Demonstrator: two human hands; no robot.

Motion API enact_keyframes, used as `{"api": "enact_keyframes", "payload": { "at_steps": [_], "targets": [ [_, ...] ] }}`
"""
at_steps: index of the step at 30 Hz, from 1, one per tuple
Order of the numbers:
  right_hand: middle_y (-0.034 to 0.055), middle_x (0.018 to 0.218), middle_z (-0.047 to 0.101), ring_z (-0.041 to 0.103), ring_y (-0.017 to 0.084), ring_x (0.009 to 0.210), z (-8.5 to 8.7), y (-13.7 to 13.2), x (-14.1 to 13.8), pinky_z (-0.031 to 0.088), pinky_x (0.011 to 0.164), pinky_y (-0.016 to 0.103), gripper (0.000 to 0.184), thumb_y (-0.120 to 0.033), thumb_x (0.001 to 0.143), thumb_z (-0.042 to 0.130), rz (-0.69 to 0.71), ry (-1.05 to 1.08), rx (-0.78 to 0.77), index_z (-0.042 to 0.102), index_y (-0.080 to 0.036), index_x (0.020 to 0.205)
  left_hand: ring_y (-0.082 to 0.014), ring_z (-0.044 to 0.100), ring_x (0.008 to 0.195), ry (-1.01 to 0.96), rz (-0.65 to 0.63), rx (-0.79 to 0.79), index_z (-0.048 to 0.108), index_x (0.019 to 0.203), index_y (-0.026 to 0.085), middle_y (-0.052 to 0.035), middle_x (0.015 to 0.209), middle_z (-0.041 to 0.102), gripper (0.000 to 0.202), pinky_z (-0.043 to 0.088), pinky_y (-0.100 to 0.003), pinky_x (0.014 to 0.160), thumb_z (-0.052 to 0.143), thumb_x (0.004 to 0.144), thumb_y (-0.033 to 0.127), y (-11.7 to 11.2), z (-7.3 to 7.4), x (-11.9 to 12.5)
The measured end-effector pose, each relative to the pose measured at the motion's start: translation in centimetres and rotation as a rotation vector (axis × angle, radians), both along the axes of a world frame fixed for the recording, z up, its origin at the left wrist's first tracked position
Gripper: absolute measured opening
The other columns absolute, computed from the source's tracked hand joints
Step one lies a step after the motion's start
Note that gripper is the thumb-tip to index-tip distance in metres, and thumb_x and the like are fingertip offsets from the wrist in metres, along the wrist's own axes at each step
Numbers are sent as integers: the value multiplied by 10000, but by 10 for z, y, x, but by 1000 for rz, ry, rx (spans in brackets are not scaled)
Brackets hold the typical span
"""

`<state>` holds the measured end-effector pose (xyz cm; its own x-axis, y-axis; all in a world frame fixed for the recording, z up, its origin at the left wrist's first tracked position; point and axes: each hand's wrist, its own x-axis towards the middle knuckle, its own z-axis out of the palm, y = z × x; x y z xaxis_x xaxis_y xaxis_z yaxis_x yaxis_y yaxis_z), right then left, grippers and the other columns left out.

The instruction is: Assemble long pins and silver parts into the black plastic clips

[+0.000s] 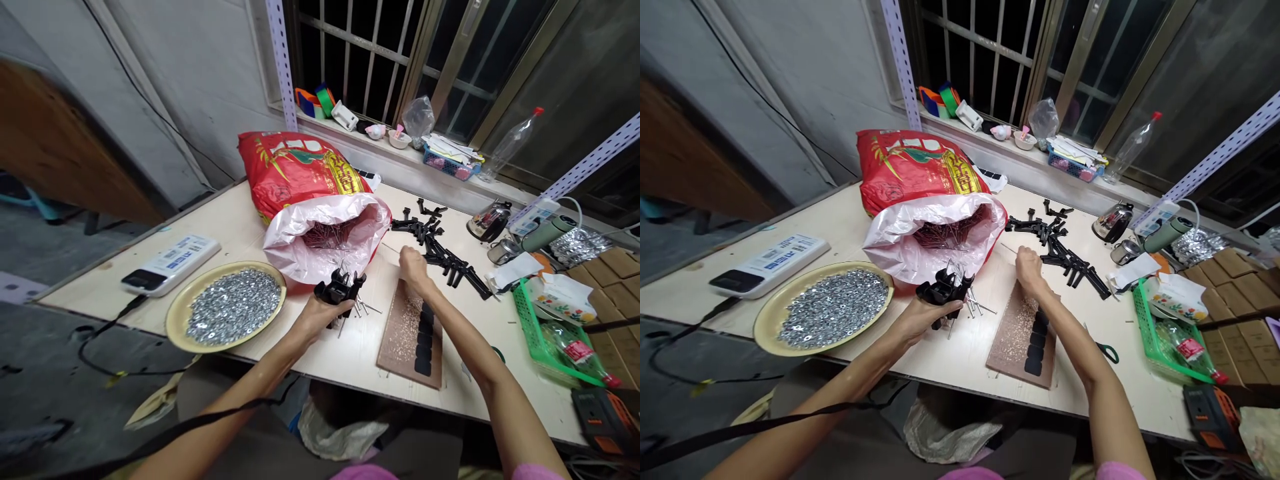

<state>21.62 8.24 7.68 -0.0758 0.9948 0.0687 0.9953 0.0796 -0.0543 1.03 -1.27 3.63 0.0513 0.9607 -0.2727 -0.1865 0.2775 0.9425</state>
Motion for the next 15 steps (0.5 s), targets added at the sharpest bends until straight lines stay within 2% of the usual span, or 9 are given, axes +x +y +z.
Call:
{"api": "enact_keyframes", "payload": {
  "at_steps": [2, 6, 8, 12, 15],
  "targets": [
    [127, 919, 633, 580, 202, 826, 23, -17, 15, 440, 742, 322, 225, -72, 906, 412, 84, 94, 114, 625, -115, 965, -214, 603, 744, 9, 6, 49, 662, 731, 151, -57, 739, 688, 383, 451, -286, 629, 791, 427, 344, 1, -1, 3],
    [46, 885, 595, 542, 152, 777, 58, -58, 13, 439, 704, 282, 187, -223, 946, 450, 556, 374, 335, 634, -190, 945, -203, 599, 681, 143, -48, 115, 652, 685, 181, -16, 654, 660, 264, 435, -272, 601, 734, 460, 292, 4, 0, 17],
    [40, 860, 576, 514, 153, 780, 65, -73, 1, 415, 704, 284, 186, -246, 947, 466, 672, 330, 366, 643, -204, 909, -190, 583, 616, 250, -95, 125, 643, 644, 193, 8, 580, 624, 197, 414, -261, 555, 706, 480, 281, 4, 2, 23],
    [28, 838, 555, 448, 159, 764, 73, -85, -13, 340, 728, 316, 187, -197, 939, 481, 727, 64, 408, 642, -225, 848, -164, 541, 526, 402, -173, 127, 604, 567, 184, 25, 499, 572, 112, 384, -253, 512, 672, 512, 254, 0, 12, 29],
    [24, 842, 544, 430, 159, 769, 82, -87, -14, 321, 740, 320, 203, -151, 940, 465, 805, -34, 372, 628, -226, 846, -175, 550, 543, 507, -182, 161, 577, 532, 189, 24, 491, 570, 104, 376, -256, 512, 676, 516, 219, -3, 22, 29]
  ]
}}
